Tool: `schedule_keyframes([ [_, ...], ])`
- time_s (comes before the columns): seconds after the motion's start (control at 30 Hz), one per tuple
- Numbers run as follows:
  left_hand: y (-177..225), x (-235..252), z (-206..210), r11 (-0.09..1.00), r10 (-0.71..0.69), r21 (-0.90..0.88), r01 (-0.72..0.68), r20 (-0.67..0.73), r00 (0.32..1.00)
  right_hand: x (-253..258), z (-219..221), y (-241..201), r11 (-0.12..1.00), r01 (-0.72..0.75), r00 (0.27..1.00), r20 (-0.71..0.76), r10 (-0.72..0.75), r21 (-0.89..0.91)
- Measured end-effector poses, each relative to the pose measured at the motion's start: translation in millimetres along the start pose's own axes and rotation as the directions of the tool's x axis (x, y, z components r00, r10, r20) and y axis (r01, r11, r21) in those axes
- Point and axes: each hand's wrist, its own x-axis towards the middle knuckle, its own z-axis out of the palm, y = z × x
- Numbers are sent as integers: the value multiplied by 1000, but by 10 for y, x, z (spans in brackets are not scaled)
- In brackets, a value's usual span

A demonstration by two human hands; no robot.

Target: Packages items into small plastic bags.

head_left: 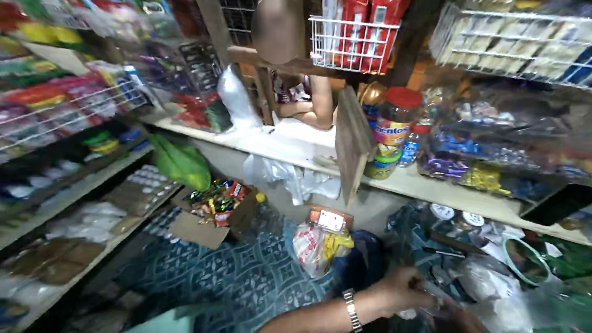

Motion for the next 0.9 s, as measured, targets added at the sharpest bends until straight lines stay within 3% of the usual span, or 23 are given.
schedule_keyframes([
  [0.1, -287, -145, -136, 989, 47, 146, -28, -131, 990, 111, 43, 282, 951, -131, 990, 92, 110, 280],
  [0.17, -408, -192, -235, 967, 64, 253, -20, -169, 984, 170, 110, 367, 912, -159, 987, 82, 139, 377],
  [0.23, -441, -216, -311, 955, -10, 292, 61, -172, 985, 221, 205, 409, 911, -142, 990, 48, 134, 386],
  [0.27, -436, -217, -323, 962, -75, 247, 119, -177, 981, 234, 260, 421, 936, -113, 993, 16, 114, 334],
  [0.33, -385, -205, -314, 971, -235, -10, 238, -184, 954, 202, 363, 416, 994, -13, 998, -53, 19, 106],
  [0.43, -375, -119, -326, 862, -399, -411, 297, -187, 898, 172, 371, 449, 982, 65, 995, -64, -77, -175],
  [0.57, -475, -58, -342, 813, -410, -510, 280, -162, 897, 189, 278, 505, 903, 2, 986, -149, -73, -430],
  [0.6, -482, -42, -353, 811, -402, -517, 274, -150, 903, 201, 258, 521, 910, -11, 984, -165, -63, -414],
  [0.67, -498, -12, -347, 830, -363, -494, 259, -126, 923, 217, 235, 554, 980, -27, 983, -183, -10, -198],
  [0.77, -487, -6, -336, 933, -206, -313, 175, -71, 976, 270, 175, 586, 993, 28, 993, -120, -15, 111],
  [0.9, -482, 88, -234, 983, -170, -93, 160, -112, 979, 303, 186, 612, 965, 30, 995, -103, -3, 259],
])
